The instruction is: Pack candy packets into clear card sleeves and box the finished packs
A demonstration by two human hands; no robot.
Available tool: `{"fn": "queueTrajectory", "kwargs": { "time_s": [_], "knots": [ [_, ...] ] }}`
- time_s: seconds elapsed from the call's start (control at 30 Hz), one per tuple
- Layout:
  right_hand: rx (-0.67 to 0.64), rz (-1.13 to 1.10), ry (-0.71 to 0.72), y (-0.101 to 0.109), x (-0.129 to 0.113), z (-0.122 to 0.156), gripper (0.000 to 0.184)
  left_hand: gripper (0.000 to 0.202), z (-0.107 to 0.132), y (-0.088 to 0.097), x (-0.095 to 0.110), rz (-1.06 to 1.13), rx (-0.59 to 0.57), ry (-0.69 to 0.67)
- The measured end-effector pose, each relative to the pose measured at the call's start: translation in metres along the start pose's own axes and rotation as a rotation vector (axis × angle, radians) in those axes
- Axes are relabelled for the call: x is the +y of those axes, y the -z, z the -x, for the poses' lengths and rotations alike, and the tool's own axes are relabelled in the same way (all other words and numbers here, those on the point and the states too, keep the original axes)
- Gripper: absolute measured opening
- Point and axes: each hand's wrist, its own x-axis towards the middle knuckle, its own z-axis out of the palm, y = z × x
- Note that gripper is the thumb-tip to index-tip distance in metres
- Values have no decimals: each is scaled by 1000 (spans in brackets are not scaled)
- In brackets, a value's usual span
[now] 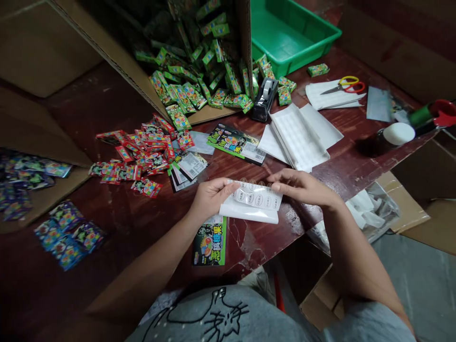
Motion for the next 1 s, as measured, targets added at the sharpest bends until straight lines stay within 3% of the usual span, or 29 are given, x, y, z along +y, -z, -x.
{"fn": "queueTrajectory", "kwargs": {
  "time_s": [0.13, 0.2, 0.3, 0.37, 0.43, 0.5, 0.57, 0.67, 0.87, 1.0],
  "knots": [
    [-24, 124, 148, 2, -2, -4, 30, 35, -3, -8, -6, -90, 11, 2],
    [70, 138, 203, 1, 3, 1, 22, 36, -6, -10, -7, -181, 27, 11],
    [320, 80, 211, 3, 13, 15, 14, 28, -3, -2, -9, -393, 44, -7],
    [432, 77, 181, 3, 16, 25, 13, 51, 7, 13, -11, -547, 74, -31],
    [437, 95, 156, -2, 15, 33, 12, 83, 26, 33, -14, -670, 72, -28],
    [361, 101, 175, -16, 6, 35, 10, 82, 51, 53, -18, -731, -8, 17],
    [208, 95, 220, -38, -7, 31, 7, 66, 78, 68, -23, -713, -97, 71],
    [-40, 97, 252, -81, -28, 14, 7, 46, 112, 75, -25, -586, -142, 88],
    [-328, 37, 222, -151, -56, -21, 52, 16, 157, 69, -10, -170, -65, 14],
    [-540, 71, 231, -174, -66, -29, 59, 19, 174, 65, -1, -40, 17, 41]
  ]
}}
